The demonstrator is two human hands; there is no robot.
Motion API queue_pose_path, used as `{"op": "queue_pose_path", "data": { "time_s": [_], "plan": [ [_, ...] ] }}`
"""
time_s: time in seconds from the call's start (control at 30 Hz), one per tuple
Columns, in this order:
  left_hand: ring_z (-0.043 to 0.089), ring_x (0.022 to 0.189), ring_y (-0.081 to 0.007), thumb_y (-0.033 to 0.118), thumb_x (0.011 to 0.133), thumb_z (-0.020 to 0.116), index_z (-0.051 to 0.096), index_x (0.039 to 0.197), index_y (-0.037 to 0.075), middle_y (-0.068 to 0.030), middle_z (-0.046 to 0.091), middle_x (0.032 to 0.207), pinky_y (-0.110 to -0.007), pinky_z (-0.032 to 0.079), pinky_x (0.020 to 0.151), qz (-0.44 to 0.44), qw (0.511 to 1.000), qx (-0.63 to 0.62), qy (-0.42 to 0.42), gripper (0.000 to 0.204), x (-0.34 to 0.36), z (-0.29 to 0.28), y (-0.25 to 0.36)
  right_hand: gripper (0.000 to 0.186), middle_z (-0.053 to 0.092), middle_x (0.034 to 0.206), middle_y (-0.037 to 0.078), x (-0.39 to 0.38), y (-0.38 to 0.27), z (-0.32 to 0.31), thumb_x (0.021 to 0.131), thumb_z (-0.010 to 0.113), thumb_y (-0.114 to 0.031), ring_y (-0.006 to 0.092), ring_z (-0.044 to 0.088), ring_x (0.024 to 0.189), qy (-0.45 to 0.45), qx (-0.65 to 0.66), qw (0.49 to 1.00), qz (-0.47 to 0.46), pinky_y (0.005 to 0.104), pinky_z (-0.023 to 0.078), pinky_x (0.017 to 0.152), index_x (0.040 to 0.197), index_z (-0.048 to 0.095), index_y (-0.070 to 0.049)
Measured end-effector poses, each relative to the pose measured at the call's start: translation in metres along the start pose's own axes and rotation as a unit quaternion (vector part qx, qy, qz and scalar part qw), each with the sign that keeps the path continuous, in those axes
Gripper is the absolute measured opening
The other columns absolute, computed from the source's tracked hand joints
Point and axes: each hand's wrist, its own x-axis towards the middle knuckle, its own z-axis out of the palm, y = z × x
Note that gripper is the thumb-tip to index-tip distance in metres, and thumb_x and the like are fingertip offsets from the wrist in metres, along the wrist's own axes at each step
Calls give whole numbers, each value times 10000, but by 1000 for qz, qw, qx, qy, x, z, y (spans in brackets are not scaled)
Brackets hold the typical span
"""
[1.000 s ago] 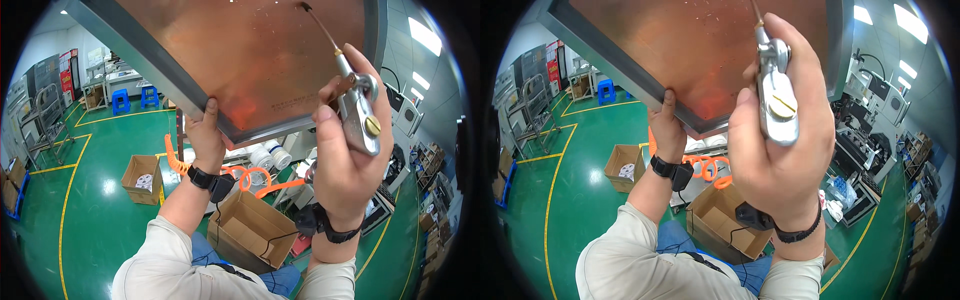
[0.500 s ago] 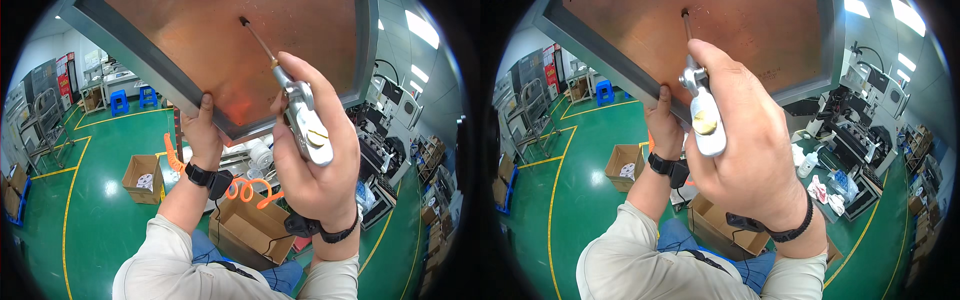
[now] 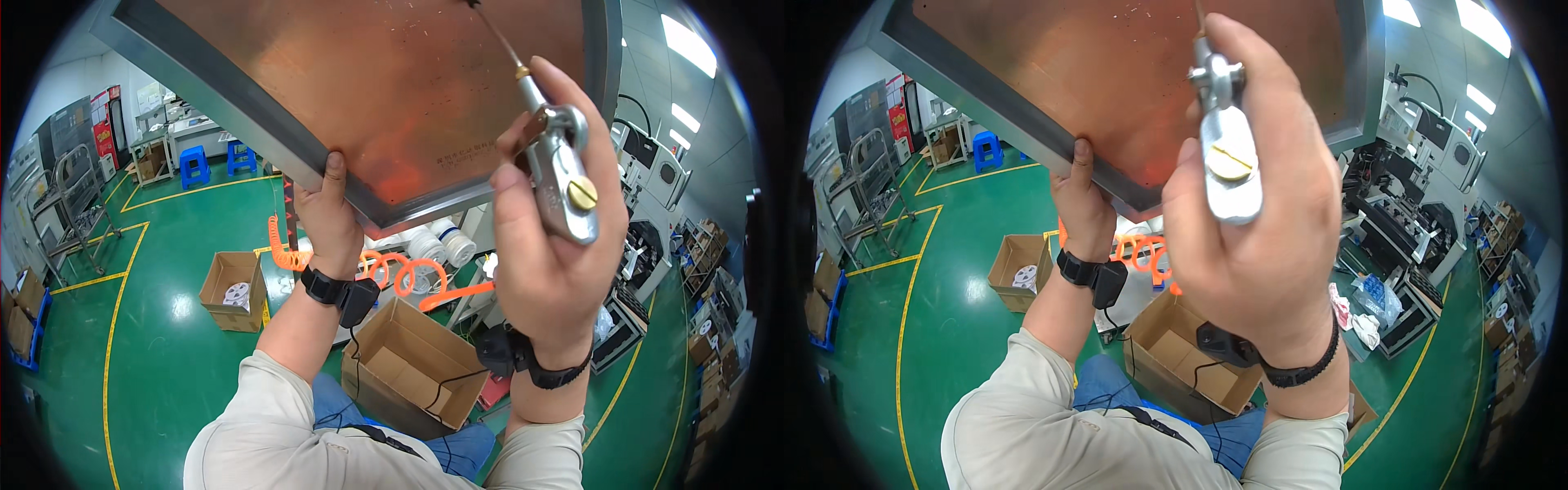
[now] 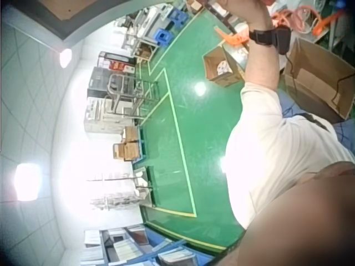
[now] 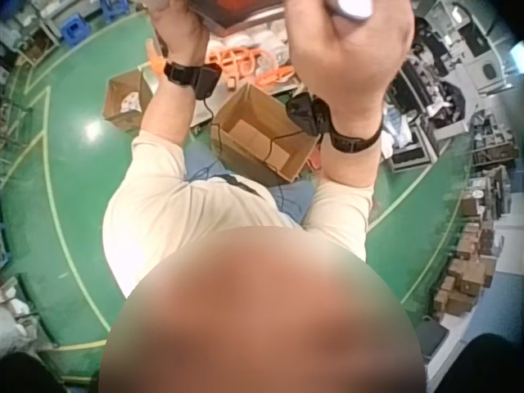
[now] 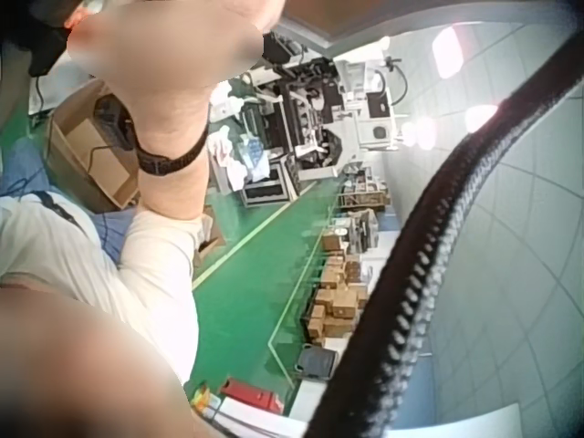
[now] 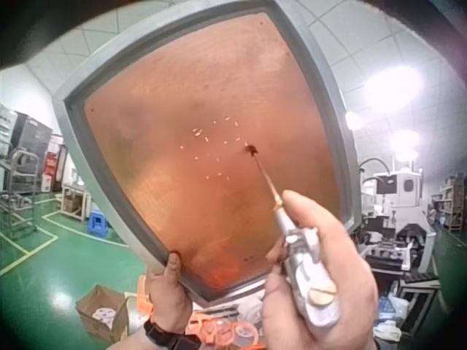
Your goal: The person uses an air gun to blow air onto a metal frame, wipes it with a cloth, and applies liquid from a bottle to the cloth. They then wipe the frame again before using the air gun to blow air onto it once more.
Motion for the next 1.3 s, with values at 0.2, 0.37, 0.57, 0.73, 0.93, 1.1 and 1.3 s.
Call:
{"op": "queue_pose_path", "data": {
  "time_s": [0.2,0.37,0.57,0.73,0.93,1.1,1.3],
  "plan": [
    [680,810,-137,277,1026,758,620,1154,109,13,655,943,-336,584,688,-9,1000,27,5,252,2,-2,4,605,664,1065,58,-1,-1,-4,908,571,69,82,606,926,-86,20,996,20,212,485,821,1511,531,45],
    [676,808,-133,273,1008,787,615,1180,60,-16,670,967,-315,594,669,-26,1000,-9,4,323,-1,0,5,598,672,1069,57,2,2,-5,918,581,70,84,608,921,-49,22,999,-6,212,489,810,1513,524,55],
    [669,824,-131,272,1014,780,608,1185,67,-14,660,987,-313,592,669,-30,1000,-8,3,318,-2,0,6,597,670,1043,55,3,2,-2,911,570,82,79,599,920,-48,35,998,-4,217,490,826,1507,527,66],
    [702,954,-167,274,1033,747,633,1235,98,-17,703,1107,-351,607,723,-19,1000,0,0,291,1,-3,1,592,667,1036,53,6,0,-6,906,580,48,86,601,933,-48,38,998,6,226,491,842,1497,553,43],
    [704,959,-161,255,1038,740,631,1243,95,-17,704,1112,-338,613,720,-8,1000,20,3,282,4,-9,-3,597,661,1028,54,5,-1,3,889,578,59,87,600,918,-16,77,997,-2,222,487,834,1485,566,44],
    [706,899,-158,256,1034,747,623,1227,96,-10,689,1068,-345,615,684,-3,1000,22,-1,280,4,-9,-3,615,652,1014,51,8,-4,5,867,572,74,90,599,905,-29,89,995,24,222,488,822,1482,567,46],
    [702,908,-158,244,1033,747,623,1232,92,-13,690,1074,-348,614,686,-7,1000,24,8,279,4,-8,-4,607,647,1006,48,2,0,6,873,576,69,92,598,892,-30,57,997,-33,221,483,809,1479,567,49]
  ]
}}
